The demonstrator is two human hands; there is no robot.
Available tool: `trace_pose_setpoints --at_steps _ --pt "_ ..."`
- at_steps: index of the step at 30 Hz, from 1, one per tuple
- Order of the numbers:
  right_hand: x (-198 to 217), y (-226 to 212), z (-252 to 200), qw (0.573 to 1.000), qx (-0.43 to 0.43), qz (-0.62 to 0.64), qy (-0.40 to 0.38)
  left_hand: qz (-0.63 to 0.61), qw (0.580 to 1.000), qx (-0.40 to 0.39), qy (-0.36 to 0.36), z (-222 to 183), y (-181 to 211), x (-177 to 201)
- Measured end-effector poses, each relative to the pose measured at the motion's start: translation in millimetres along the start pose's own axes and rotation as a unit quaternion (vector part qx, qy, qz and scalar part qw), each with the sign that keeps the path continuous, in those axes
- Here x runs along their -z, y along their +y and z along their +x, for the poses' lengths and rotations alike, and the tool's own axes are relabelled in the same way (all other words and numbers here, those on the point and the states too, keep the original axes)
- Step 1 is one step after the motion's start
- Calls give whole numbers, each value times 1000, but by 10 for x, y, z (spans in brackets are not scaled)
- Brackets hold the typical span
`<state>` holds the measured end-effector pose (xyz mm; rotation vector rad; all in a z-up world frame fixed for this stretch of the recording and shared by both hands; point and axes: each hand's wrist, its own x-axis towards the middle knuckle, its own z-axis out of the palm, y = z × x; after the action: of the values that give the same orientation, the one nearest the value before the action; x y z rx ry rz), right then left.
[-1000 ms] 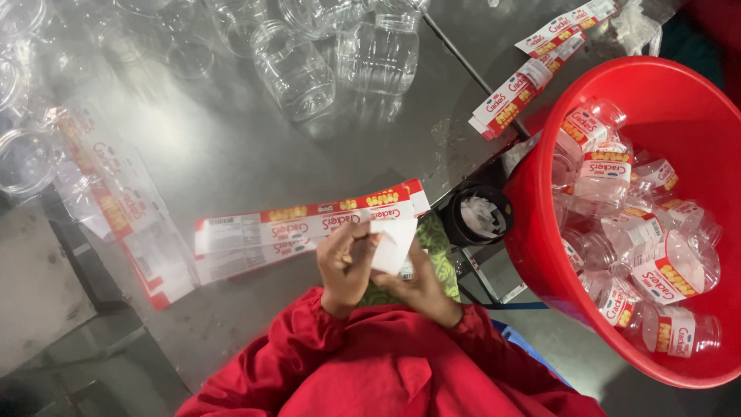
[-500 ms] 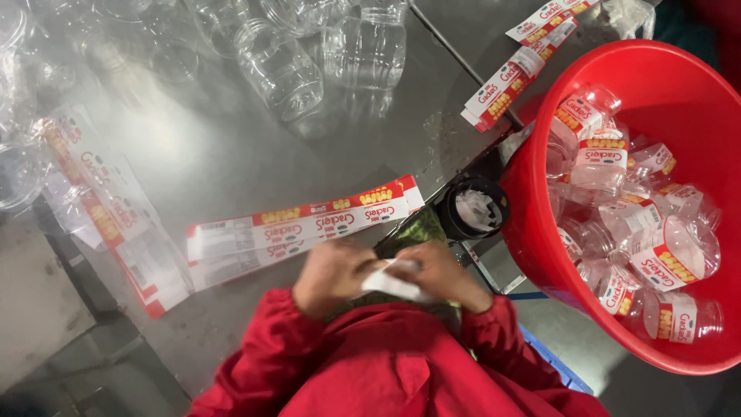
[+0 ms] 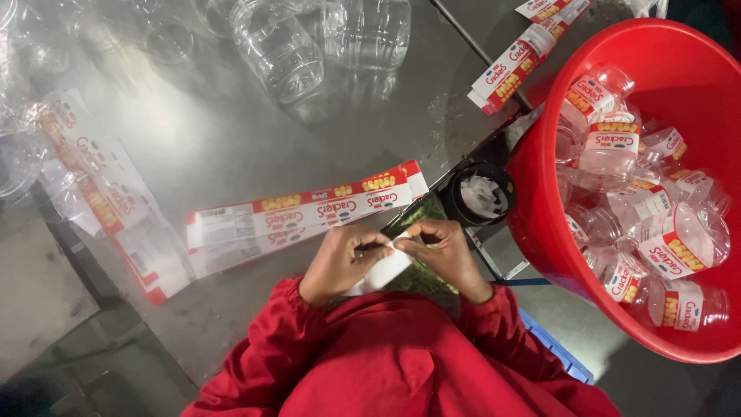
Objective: The person labels plastic jars by peeling adhesive labels from a strip and applying them to the center of each jar, then placing the labeled jars into a red basin.
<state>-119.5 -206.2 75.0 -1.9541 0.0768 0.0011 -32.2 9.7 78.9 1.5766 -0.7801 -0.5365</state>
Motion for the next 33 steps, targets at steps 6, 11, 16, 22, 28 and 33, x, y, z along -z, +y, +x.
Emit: trace_pose_setpoints --at_steps 6,11,16,22,28,33 --pt "-352 -180 11 950 161 -248 100 181 979 -49 84 -54 -112 -121" --pt "-458 468 71 961 132 -235 59 237 967 -4 97 -18 -108 -182" --pt "-139 920 73 927 25 342 153 129 982 -1 141 11 -134 -122" --pt "614 1032 53 929 -9 -24 369 23 969 6 244 11 -355 22" --pt "674 855 138 879 151 -256 374 -94 959 14 265 -32 -441 74" --pt "240 621 -86 911 142 -125 366 -285 900 37 327 -29 -635 -13"
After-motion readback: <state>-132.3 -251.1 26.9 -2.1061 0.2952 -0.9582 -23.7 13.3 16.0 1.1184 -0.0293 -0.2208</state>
